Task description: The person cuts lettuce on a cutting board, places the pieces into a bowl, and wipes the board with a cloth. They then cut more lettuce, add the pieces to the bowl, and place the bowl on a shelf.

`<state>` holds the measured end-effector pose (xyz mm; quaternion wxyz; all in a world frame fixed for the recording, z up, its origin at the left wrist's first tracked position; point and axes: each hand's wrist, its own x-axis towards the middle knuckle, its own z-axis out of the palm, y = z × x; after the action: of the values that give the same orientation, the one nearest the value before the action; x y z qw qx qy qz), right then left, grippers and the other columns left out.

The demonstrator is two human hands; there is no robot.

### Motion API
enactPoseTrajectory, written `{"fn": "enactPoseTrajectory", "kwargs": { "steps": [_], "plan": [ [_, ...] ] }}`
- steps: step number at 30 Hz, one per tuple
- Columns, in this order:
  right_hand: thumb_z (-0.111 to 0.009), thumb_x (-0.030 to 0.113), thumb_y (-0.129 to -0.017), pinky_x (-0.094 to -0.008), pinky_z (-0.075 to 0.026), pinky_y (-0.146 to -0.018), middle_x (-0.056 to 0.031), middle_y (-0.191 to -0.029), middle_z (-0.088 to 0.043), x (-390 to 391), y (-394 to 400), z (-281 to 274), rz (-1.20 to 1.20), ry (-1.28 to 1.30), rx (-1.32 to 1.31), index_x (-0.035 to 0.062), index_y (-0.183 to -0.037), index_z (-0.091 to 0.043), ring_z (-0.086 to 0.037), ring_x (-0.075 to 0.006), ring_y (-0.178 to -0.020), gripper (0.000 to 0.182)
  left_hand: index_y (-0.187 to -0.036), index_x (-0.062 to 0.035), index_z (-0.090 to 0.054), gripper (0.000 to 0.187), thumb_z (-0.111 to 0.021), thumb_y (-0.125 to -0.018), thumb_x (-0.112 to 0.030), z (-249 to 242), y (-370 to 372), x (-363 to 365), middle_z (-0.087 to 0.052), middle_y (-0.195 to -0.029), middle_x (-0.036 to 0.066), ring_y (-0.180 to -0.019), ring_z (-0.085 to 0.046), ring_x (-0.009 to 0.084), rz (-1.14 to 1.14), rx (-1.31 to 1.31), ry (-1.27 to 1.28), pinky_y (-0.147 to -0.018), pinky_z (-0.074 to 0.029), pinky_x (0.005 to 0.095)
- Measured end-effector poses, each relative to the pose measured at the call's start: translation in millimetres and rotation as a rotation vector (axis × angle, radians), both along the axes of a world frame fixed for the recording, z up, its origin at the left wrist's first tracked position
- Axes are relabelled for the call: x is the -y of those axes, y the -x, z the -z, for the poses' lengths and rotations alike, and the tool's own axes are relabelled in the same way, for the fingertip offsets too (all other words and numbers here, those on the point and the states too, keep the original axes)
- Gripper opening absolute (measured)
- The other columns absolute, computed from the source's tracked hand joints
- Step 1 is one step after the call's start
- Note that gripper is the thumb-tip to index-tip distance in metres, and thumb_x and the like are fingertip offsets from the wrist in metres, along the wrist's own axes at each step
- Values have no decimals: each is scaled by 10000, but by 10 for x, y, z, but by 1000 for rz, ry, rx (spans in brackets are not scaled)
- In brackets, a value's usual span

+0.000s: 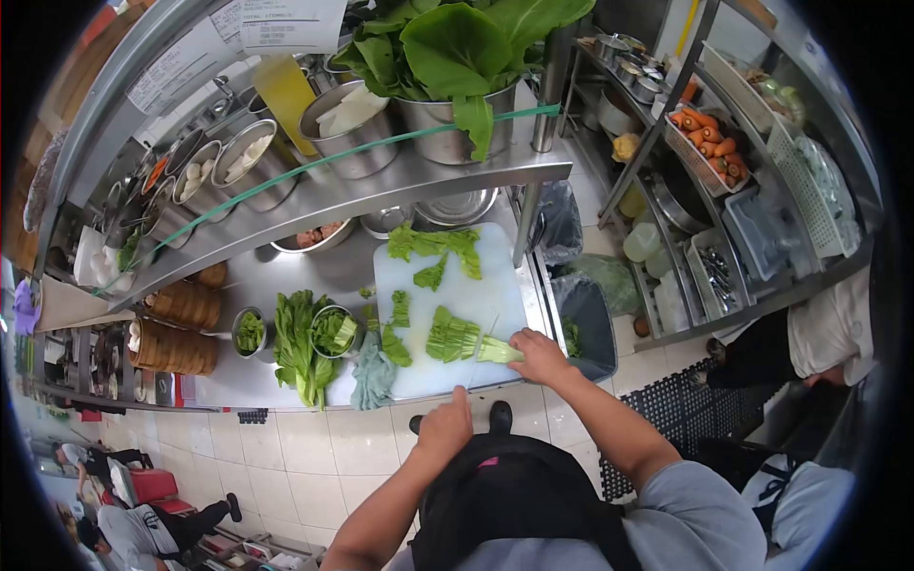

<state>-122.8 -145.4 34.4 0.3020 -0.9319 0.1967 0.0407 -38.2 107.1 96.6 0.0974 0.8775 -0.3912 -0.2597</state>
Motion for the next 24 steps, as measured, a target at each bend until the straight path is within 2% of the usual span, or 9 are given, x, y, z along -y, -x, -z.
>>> {"fn": "enactPoseTrajectory", "kwargs": {
  "steps": [5, 8, 11, 13, 15, 17, 18, 21, 24],
  "plan": [
    [-839, 268, -773, -477, -554, -874, -141, -1079, -682, 9, -13, 78, -20, 5, -36, 78, -1058, -651, -677, -376, -1021, 391, -1201, -30, -481, 274, -537, -1043, -247, 575, 150, 39, -720, -783, 264, -727, -732, 454, 0, 5, 31, -650, -594, 565],
    [-843, 290, -737, -464, -567, -806, -137, -990, -700, 134, 150, -56, 25, 30, 73, 66, -993, -663, -699, -359, -923, 385, -1226, -28, -480, 278, -524, -1041, -231, 362, -32, 162, -719, -774, 261, -739, -733, 461, 24, 36, 62, -658, -594, 571],
    [-877, 271, -678, -407, -559, -697, -119, -819, -672, 473, 436, -195, 349, -31, 196, 39, -872, -660, -678, -291, -739, 372, -1213, -30, -476, 270, -525, -1040, -231, 88, -289, -67, -722, -787, 262, -760, -735, 464, -43, 12, 43, -663, -595, 567],
    [-868, 256, -691, -424, -567, -784, -140, -978, -704, 748, 624, -234, 413, -45, 44, 49, -991, -691, -698, -341, -901, 406, -1191, -35, -471, 261, -535, -1036, -234, 48, -406, -356, -724, -791, 259, -757, -734, 462, -184, 110, 31, -665, -597, 559],
    [-904, 316, -694, -451, -518, -935, -174, -1183, -657, 768, 685, -271, 384, 277, 81, 57, -1151, -654, -639, -364, -1100, 581, -1189, -32, -469, 275, -547, -1034, -246, 125, -470, -563, -724, -784, 252, -746, -736, 451, -211, 145, -20, -662, -600, 550],
    [-922, 408, -685, -493, -433, -1061, -197, -1347, -579, 606, 486, -293, 249, 260, 148, 61, -1306, -589, -544, -394, -1251, 785, -1187, -30, -468, 290, -559, -1031, -257, 240, -454, -641, -723, -777, 245, -736, -737, 440, -244, 185, -70, -659, -602, 541],
    [-943, 394, -670, -512, -450, -1043, -205, -1308, -584, 473, 339, -246, 135, 272, 325, 54, -1314, -606, -571, -418, -1180, 802, -1187, -26, -468, 303, -566, -1030, -265, 307, -379, -638, -722, -771, 239, -730, -739, 430, -218, 180, -73, -656, -604, 535],
    [-928, 541, -676, -554, -322, -1222, -217, -1555, -426, -44, -216, -230, -211, 164, 379, 99, -1508, -494, -371, -440, -1468, 1037, -1179, -18, -482, 324, -583, -1027, -286, 371, -182, -529, -717, -748, 222, -697, -739, 406, -185, 175, -79, -629, -605, 527],
    [-879, 562, -732, -563, -308, -1226, -195, -1563, -438, -336, -684, -18, -315, 209, 353, 162, -1504, -512, -366, -431, -1477, 944, -1163, -30, -510, 298, -579, -1026, -286, 391, -39, -489, -720, -746, 228, -673, -734, 420, -144, 147, -26, -584, -593, 553]
  ]
}}
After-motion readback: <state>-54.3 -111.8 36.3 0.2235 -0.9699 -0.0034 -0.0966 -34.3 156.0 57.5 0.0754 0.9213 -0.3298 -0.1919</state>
